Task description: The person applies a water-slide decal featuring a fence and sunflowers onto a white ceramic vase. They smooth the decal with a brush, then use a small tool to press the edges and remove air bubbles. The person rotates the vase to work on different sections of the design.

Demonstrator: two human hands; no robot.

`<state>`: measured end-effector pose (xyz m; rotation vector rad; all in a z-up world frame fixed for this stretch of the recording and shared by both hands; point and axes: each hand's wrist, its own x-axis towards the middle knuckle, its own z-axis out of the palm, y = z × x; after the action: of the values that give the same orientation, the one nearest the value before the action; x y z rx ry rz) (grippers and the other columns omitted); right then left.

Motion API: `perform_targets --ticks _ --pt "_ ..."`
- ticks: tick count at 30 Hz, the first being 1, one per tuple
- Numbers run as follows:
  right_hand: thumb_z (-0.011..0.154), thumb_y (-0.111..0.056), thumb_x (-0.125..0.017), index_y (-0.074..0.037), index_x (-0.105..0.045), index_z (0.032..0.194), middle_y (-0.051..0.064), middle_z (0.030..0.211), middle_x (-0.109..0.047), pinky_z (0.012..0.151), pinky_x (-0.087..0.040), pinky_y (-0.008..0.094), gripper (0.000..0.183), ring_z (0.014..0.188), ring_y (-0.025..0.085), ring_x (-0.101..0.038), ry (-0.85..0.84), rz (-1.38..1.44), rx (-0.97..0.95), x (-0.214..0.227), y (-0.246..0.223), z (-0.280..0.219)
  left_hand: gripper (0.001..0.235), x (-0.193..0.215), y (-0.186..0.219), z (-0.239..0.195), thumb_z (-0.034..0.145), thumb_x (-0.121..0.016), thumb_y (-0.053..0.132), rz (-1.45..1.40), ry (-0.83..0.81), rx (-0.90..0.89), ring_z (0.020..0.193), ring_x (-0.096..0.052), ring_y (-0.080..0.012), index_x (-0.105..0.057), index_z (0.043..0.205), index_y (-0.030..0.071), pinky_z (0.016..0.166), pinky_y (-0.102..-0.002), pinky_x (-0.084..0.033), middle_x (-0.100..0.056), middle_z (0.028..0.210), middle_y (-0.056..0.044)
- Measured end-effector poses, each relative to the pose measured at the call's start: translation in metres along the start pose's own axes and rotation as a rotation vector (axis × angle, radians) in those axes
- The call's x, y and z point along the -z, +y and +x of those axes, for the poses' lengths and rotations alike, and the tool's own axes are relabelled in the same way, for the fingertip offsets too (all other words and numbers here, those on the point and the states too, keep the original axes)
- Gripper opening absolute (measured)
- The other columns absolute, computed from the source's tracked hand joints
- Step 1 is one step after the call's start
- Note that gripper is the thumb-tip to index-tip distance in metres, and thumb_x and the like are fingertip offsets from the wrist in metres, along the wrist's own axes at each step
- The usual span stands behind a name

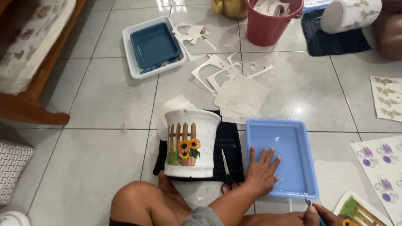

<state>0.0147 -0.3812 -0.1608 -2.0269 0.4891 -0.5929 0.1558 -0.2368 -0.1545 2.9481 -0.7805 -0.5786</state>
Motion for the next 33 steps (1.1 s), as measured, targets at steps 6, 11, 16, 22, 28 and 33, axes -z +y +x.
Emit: perform_targets --ticks 6,11,16,22,28,33 --pt "0.104 -0.01 -0.067 -0.002 -0.066 0.107 0.012 0.067 -0.058 0.074 -0.041 0.015 0.009 0.06 0.014 -0.058 0.121 0.104 -0.037 -0.017 -0.077 -0.012 0.067 0.053 -0.031 -0.047 0.098 -0.032 0.045 -0.068 -0.003 -0.183 0.148 -0.013 -0.0313 -0.014 0.154 0.014 0.114 -0.066 0.004 -0.016 0.16 -0.014" --pt "0.102 -0.005 -0.066 0.002 -0.068 0.105 0.012 0.071 -0.06 0.068 -0.05 0.022 0.008 0.064 0.015 -0.059 0.117 0.114 -0.062 -0.018 -0.13 -0.015 0.063 0.088 -0.12 -0.169 0.099 -0.035 0.048 -0.038 0.465 -0.18 0.148 -0.02 -0.0314 -0.02 0.15 0.014 0.117 -0.061 0.004 -0.019 0.159 -0.012" --pt "0.103 -0.002 -0.07 0.0 -0.068 0.103 0.01 0.071 -0.059 0.06 -0.046 0.018 0.002 0.063 0.012 -0.058 0.172 0.229 -0.003 -0.036 -0.119 -0.018 0.074 0.057 -0.19 -0.218 0.099 -0.035 0.058 0.056 0.645 -0.049 0.154 -0.009 -0.0245 -0.011 0.157 0.019 0.117 -0.065 -0.006 -0.009 0.165 -0.002" --pt "0.101 0.005 -0.068 0.003 -0.066 0.102 0.011 0.07 -0.057 0.059 -0.044 0.018 0.002 0.061 0.012 -0.056 0.147 0.346 0.099 -0.036 -0.11 -0.022 0.079 0.042 -0.196 -0.218 0.096 -0.031 0.064 0.229 0.671 -0.072 0.151 -0.015 -0.0228 -0.02 0.156 0.013 0.116 -0.064 -0.004 -0.017 0.163 -0.004" --pt "0.101 -0.007 -0.068 -0.001 -0.067 0.1 0.009 0.07 -0.061 0.063 -0.047 0.02 0.005 0.064 0.012 -0.059 0.071 0.152 -0.054 -0.023 -0.126 -0.024 0.061 0.051 -0.2 -0.213 0.097 -0.04 0.055 -0.066 0.675 0.035 0.152 0.001 -0.0317 -0.03 0.153 0.031 0.11 -0.071 -0.005 0.002 0.164 -0.008" --pt "0.099 -0.004 -0.068 0.002 -0.066 0.101 0.011 0.07 -0.06 0.063 -0.048 0.023 0.007 0.062 0.015 -0.058 0.004 0.206 0.011 -0.019 -0.114 -0.021 0.069 0.073 -0.19 -0.212 0.096 -0.022 0.06 -0.371 0.634 0.243 0.151 -0.001 -0.0324 -0.015 0.155 0.026 0.11 -0.069 0.0 0.001 0.164 -0.016"
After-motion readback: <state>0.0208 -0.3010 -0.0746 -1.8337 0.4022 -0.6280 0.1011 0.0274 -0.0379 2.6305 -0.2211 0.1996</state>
